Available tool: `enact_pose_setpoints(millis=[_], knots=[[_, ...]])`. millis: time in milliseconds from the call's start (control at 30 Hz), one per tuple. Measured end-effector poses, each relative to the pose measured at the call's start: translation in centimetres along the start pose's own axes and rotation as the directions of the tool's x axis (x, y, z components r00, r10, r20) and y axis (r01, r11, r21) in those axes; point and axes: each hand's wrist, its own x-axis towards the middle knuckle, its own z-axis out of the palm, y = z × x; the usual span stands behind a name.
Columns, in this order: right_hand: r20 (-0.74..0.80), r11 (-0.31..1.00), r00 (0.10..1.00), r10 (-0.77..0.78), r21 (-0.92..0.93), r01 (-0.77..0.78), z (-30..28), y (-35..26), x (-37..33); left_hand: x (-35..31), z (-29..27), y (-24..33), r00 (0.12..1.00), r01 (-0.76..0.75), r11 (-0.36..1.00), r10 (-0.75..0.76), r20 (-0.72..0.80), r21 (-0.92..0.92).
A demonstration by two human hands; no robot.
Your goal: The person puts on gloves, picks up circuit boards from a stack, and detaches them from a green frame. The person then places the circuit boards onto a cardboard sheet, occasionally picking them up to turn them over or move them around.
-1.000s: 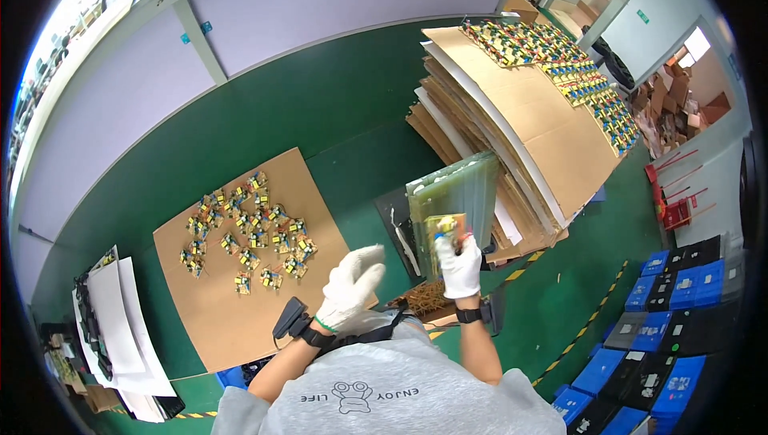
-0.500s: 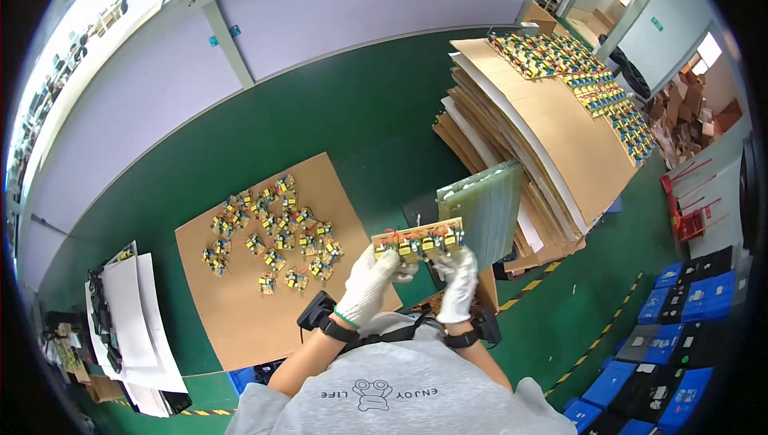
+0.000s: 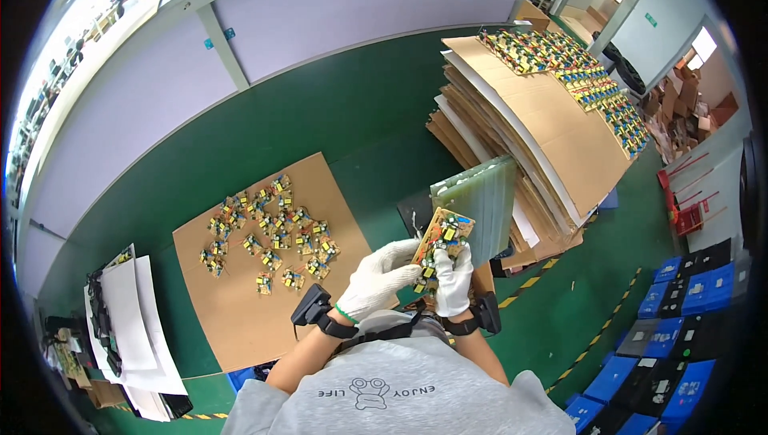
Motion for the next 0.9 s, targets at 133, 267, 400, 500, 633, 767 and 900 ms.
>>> enact_pose_setpoints(millis=[133, 267, 400, 500, 633, 767, 900], knots=[[0.151, 0.991, 0.987, -0.053, -0.115, 0.071, -1.0, 0.2, 0.5, -0.2, -0.1, 0.6, 0.993, -0.103, 0.835, 0.121, 0.002, 0.541], [0.142, 0.969, 0.987, -0.081, -0.219, 0.111, -1.8, 0.2, 0.7, -0.6, -0.4, 0.9, 0.970, -0.191, 0.399, 0.217, 0.110, 0.897], [0.078, 0.994, 0.994, 0.074, -0.092, -0.067, -1.9, 0.1, 0.6, -0.6, 0.1, 0.8, 0.960, -0.257, 0.299, 0.188, 0.207, 0.919], [0.064, 0.988, 0.997, 0.034, -0.152, -0.024, -1.6, 0.0, 0.2, -0.5, 1.0, 0.3, 0.976, -0.209, 0.201, 0.111, 0.190, 0.957], [0.077, 0.886, 0.976, -0.202, -0.411, 0.216, -1.0, 0.0, -0.4, -0.4, 2.0, -0.1, 0.993, -0.108, 0.245, -0.024, 0.118, 0.963], [0.128, 0.754, 0.965, -0.228, -0.603, 0.258, -2.0, 0.2, 0.7, -0.5, 2.8, 0.2, 0.969, -0.231, 0.363, 0.008, 0.245, 0.903], [-0.015, 0.557, 0.853, -0.522, -0.763, 0.327, -6.7, 0.5, 4.7, -0.9, 2.6, 0.4, 0.971, -0.172, 0.647, -0.017, 0.240, 0.742]])
